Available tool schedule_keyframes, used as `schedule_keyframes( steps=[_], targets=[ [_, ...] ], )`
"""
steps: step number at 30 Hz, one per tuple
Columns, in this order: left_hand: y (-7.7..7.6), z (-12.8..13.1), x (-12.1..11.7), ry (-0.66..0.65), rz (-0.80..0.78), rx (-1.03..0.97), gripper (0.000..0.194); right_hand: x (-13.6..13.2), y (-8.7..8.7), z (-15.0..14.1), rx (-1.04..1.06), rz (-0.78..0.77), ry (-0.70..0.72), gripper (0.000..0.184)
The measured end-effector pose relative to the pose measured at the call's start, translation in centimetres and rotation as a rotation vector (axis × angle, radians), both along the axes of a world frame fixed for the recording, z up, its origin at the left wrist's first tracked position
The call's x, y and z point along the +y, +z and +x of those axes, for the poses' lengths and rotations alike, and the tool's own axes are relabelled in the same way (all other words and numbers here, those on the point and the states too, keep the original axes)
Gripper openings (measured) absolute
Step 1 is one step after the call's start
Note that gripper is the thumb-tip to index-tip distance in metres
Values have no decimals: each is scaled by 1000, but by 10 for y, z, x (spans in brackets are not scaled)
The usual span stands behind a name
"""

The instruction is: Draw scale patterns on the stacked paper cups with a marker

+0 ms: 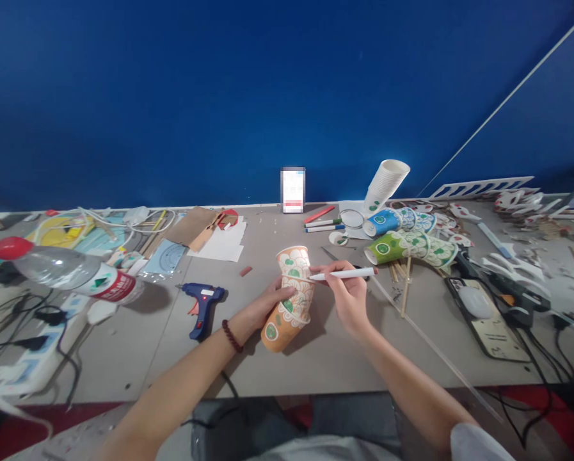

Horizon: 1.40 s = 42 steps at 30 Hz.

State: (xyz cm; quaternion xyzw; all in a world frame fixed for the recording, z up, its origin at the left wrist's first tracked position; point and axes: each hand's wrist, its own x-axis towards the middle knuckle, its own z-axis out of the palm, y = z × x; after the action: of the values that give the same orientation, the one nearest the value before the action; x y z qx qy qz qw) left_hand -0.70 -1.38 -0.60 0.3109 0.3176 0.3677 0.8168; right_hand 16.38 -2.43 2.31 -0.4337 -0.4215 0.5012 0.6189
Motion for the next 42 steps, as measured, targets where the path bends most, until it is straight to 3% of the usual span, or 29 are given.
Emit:
schedule_keyframes(
  steps=[18, 37, 42],
  targets=[
    [4, 1, 0, 0, -4, -14, 56, 4, -3, -2, 31, -9, -39, 13],
    [2, 0, 0, -6, 4, -30, 53, 2, -1, 1, 27, -26, 8, 13],
    [3, 1, 0, -16, 2, -26, 59, 4, -5, 1, 88, -31, -8, 9]
  ],
)
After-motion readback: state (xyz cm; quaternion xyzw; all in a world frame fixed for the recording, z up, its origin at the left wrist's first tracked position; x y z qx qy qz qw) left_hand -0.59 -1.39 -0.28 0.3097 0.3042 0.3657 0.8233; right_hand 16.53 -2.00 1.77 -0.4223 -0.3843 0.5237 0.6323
